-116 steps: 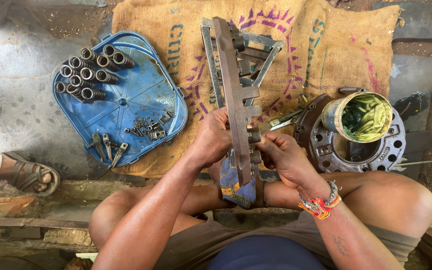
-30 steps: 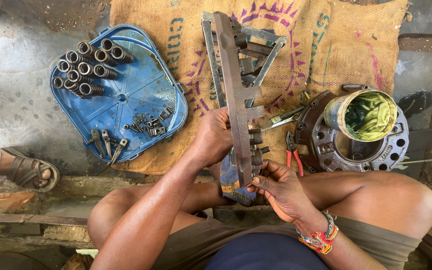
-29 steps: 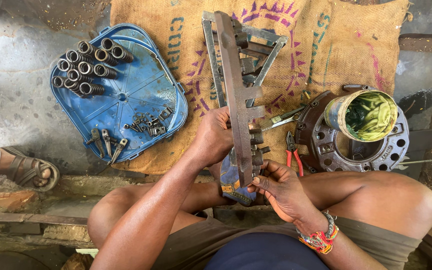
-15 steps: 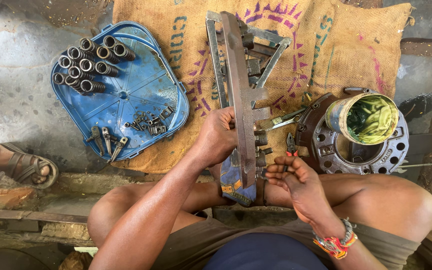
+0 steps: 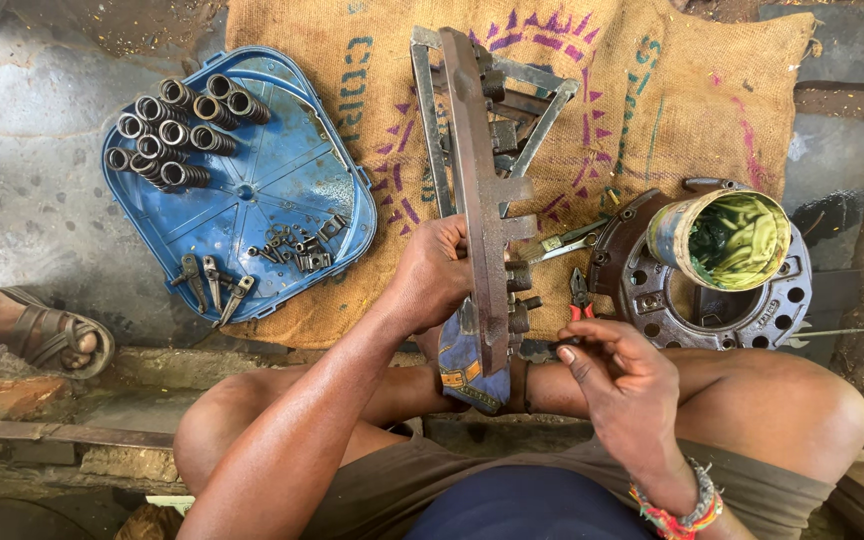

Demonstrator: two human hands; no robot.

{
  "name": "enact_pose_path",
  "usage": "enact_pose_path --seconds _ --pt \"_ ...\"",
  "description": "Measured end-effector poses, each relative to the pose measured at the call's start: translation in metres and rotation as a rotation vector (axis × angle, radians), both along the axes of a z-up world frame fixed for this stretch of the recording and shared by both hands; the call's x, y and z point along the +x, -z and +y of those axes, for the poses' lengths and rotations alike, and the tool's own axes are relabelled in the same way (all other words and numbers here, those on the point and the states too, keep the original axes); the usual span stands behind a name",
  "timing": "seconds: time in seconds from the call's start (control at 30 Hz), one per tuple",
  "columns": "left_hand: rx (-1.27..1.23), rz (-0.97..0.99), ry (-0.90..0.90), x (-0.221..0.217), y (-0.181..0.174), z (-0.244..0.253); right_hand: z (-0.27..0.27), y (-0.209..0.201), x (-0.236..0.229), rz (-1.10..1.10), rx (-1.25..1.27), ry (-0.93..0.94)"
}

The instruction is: The person sits on the floor and assembles a mechanical component, likely a clutch plate, by inserting small metal pieces into slots. They use a wrench to tighten the pieces and a cloth to wipe the component. The person also applies a green substance from a can to the parts.

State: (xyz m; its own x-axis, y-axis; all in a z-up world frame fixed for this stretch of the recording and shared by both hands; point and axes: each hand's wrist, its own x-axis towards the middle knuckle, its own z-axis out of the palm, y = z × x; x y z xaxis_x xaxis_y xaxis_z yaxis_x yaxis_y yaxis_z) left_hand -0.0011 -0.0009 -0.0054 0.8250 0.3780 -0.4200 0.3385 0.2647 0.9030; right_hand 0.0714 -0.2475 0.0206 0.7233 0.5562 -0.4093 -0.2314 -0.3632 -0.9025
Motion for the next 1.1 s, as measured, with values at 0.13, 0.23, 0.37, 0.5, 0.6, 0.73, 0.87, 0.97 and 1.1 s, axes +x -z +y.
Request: enact_pose_path --seconds 0.13,0.23,0.37,0.5,0.6,0.73,0.87,0.97,1.1 --pt "-0.077 -0.020 0.001 0.001 0.002 0.001 0.013 -0.019 -0.011 -0.264 -0.057 -0.007" --pt "0.042 0.011 0.023 0.001 -0.001 0.002 0.022 -0.024 -0.015 -0.440 -0.015 -0.074" --pt "-0.033 -0.001 0.001 0.001 -0.005 0.001 0.033 -0.027 -0.016 -0.636 0.184 -0.166" --pt "-0.020 0.027 0.000 0.001 -0.004 0.002 0.037 -0.026 -0.015 -0.702 0.147 -0.198" --pt "0.005 0.035 0.007 0.000 0.000 0.002 0.038 -0.024 -0.014 -0.739 0.143 -0.207" --pt "-0.036 0.018 -0.013 -0.001 0.006 0.000 0.037 -0.023 -0.013 -0.770 0.143 -0.223" --pt "-0.011 0.003 -0.007 -0.001 0.008 0.000 0.037 -0.023 -0.012 -0.814 0.157 -0.244" --pt "-0.019 0.012 -0.008 -0.001 0.006 0.001 0.038 -0.025 -0.012 -0.854 0.167 -0.264" --pt "-0.004 0.031 0.002 0.000 0.002 0.002 0.041 -0.026 -0.012 -0.892 0.211 -0.274"
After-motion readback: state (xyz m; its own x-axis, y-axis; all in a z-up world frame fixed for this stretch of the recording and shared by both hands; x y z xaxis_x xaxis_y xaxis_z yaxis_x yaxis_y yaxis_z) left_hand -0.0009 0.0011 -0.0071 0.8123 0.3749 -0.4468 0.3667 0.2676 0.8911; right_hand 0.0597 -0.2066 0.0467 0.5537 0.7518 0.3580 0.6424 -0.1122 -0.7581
